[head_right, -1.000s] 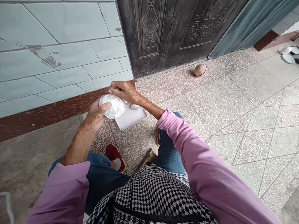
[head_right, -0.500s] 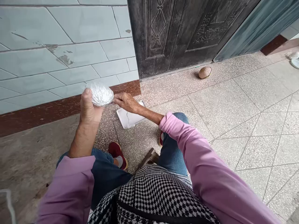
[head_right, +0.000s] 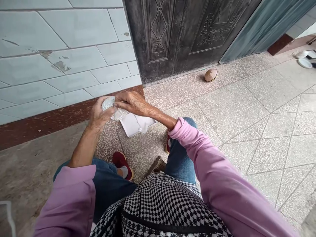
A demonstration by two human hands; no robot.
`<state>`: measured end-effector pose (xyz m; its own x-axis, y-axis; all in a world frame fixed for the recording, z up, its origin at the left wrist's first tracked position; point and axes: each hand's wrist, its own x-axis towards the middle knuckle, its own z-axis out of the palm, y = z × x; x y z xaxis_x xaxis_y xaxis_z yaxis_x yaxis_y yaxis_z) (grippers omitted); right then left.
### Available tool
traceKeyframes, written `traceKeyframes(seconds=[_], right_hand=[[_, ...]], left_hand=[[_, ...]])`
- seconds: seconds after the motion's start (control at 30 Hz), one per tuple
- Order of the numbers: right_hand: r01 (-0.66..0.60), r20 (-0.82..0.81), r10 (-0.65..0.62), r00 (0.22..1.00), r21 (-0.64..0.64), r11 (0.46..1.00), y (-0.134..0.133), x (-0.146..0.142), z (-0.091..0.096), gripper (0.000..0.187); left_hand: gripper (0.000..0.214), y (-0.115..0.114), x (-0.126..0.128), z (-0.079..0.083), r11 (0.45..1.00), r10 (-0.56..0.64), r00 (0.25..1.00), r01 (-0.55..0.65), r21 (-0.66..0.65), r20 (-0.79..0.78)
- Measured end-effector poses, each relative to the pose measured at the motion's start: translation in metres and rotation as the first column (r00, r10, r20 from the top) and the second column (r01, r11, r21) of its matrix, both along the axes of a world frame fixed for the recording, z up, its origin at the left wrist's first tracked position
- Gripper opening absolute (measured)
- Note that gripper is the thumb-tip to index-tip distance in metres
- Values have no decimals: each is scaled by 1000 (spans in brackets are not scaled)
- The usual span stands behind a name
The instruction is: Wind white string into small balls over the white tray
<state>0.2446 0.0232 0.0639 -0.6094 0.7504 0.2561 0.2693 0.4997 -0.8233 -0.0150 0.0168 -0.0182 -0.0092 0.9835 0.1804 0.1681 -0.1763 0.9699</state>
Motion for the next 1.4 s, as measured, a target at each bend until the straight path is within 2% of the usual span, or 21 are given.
traceKeyframes(seconds=[0.13, 0.3, 0.43, 0.57, 0.7, 0.77, 0.83, 1.03, 1.13, 1.2, 1.3, 1.37, 1.4], right_hand=[[104, -7, -105, 994, -53, 993, 4, 6, 14, 49], [70, -108, -82, 991, -116, 991, 8, 4, 17, 48], [53, -191, -103, 976, -251, 967, 17, 0, 9, 57], [92, -229, -175, 958, -332, 939, 33, -13, -14, 62], [99, -258, -177, 950, -287, 953, 41, -30, -40, 64], [115, -228, -169, 959, -232, 966, 37, -36, -48, 62], [112, -168, -144, 975, -185, 976, 31, -38, -50, 58], [64, 5, -64, 998, -162, 985, 9, -41, -46, 39], [-8, 67, 20, 998, -174, 985, -9, -47, -46, 37], [-93, 64, 106, 992, -171, 981, -22, -49, -44, 38], [-192, 7, 195, 981, -140, 971, -31, -43, -33, 37], [-207, -22, 206, 978, -115, 972, -28, -32, -22, 34], [-193, -23, 192, 981, -98, 976, -24, -26, -16, 33]], left_hand=[[79, -9, 12, 8, 991, -91, 982, 105, -78, 163], [88, -16, 17, 24, 960, -218, 952, 249, -129, 214], [77, -22, 17, 34, 935, -279, 927, 322, -150, 251], [76, -27, 17, 37, 930, -282, 910, 337, -145, 304], [94, -22, 18, 37, 973, -130, 913, 192, -126, 387], [99, -16, 17, 35, 987, -53, 907, 112, -117, 418], [100, -11, 15, 33, 992, -28, 909, 77, -103, 415], [104, 0, 9, 27, 999, 21, 931, -2, -53, 364], [100, 5, 8, 19, 988, 153, 925, -150, -34, 349], [91, 8, 7, 10, 968, 239, 920, -249, -8, 309], [84, 12, 2, -3, 942, 302, 930, -325, 83, 209], [87, 13, -3, -6, 925, 333, 933, -352, 146, 138], [87, 13, -6, -6, 943, 284, 953, -298, 146, 106]])
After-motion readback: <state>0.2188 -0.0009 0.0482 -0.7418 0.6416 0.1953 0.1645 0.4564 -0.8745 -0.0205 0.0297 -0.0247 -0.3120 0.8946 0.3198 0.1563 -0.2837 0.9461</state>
